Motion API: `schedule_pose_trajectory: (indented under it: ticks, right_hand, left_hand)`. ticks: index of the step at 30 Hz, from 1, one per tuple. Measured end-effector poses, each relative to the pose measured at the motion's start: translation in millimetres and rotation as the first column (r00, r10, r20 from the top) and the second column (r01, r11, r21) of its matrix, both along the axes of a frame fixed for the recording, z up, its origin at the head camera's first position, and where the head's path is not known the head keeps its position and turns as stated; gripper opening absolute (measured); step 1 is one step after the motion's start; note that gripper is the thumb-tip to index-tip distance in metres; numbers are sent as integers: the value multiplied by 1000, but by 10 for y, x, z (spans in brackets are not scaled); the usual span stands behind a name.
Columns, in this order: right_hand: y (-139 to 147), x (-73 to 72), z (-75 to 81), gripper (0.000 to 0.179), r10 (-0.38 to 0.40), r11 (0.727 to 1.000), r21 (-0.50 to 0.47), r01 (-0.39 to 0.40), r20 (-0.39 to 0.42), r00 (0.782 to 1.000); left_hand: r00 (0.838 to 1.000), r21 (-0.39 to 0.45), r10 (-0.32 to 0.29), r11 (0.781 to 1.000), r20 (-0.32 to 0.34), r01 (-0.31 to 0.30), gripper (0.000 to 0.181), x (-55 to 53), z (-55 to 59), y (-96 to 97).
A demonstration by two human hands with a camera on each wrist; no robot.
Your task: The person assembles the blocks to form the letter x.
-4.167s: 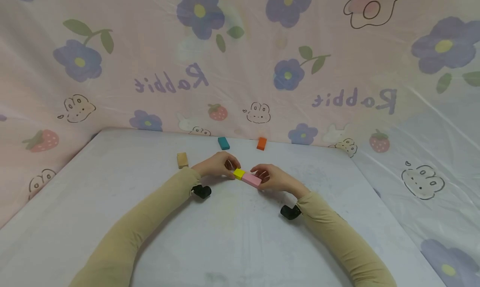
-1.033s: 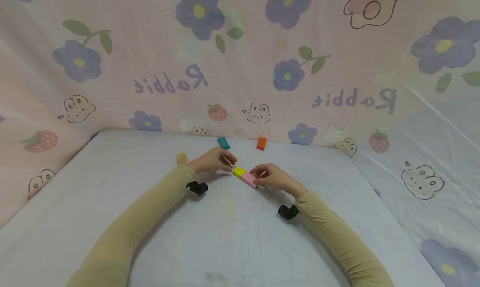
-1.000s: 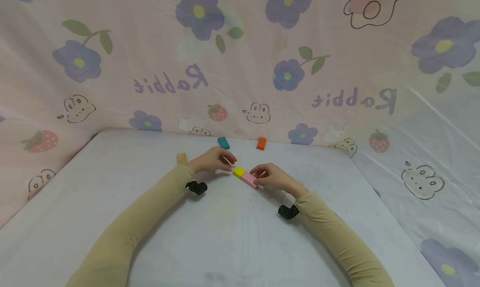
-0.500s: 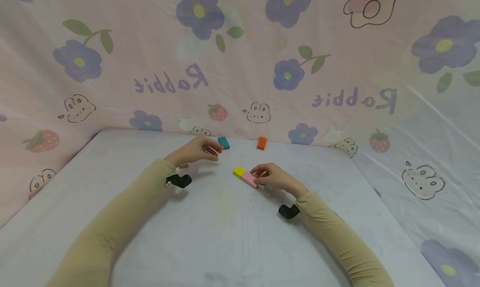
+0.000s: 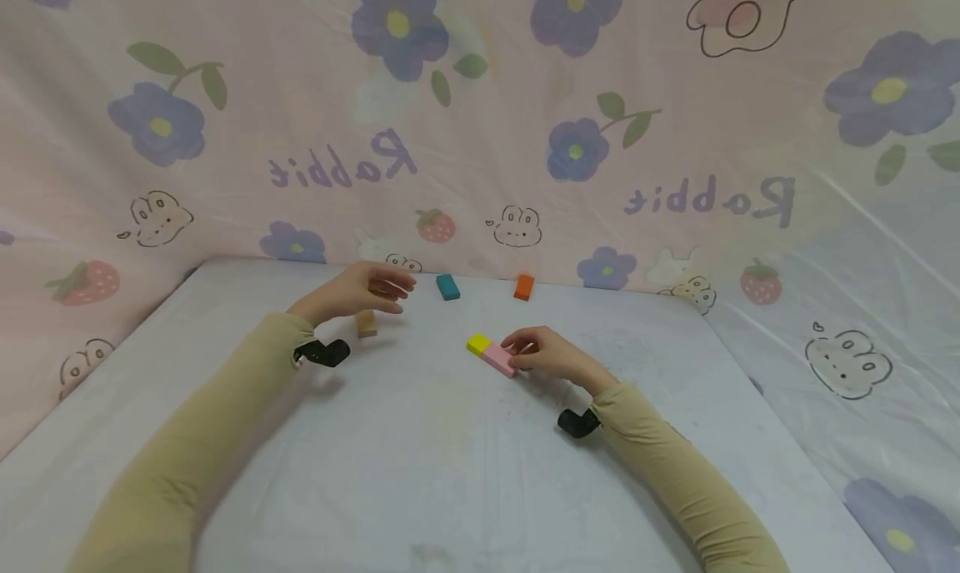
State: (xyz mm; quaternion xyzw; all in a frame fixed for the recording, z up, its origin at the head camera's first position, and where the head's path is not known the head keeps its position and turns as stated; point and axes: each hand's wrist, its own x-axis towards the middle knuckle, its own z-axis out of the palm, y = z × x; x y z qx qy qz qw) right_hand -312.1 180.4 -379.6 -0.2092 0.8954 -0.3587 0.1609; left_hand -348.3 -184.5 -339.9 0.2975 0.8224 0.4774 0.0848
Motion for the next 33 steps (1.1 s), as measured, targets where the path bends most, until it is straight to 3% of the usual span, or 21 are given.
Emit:
schedule_pose_trajectory:
  ticks: [10, 21, 33]
  right_hand:
    - [-1, 9, 9, 29, 5, 1000, 4, -5, -5, 1000]
    - [-3, 3, 30, 29, 29, 999, -15, -29, 2, 1000]
    - [-12, 10, 23, 29, 33, 999, -29, -33, 9, 999]
  left_hand:
    - [1000, 28, -29, 999, 5, 29, 48, 21, -87, -275]
    - [999, -41, -17, 999, 46, 19, 55, 20, -171, -552]
    - [997, -68, -20, 997, 76, 25, 62, -48, -301, -642]
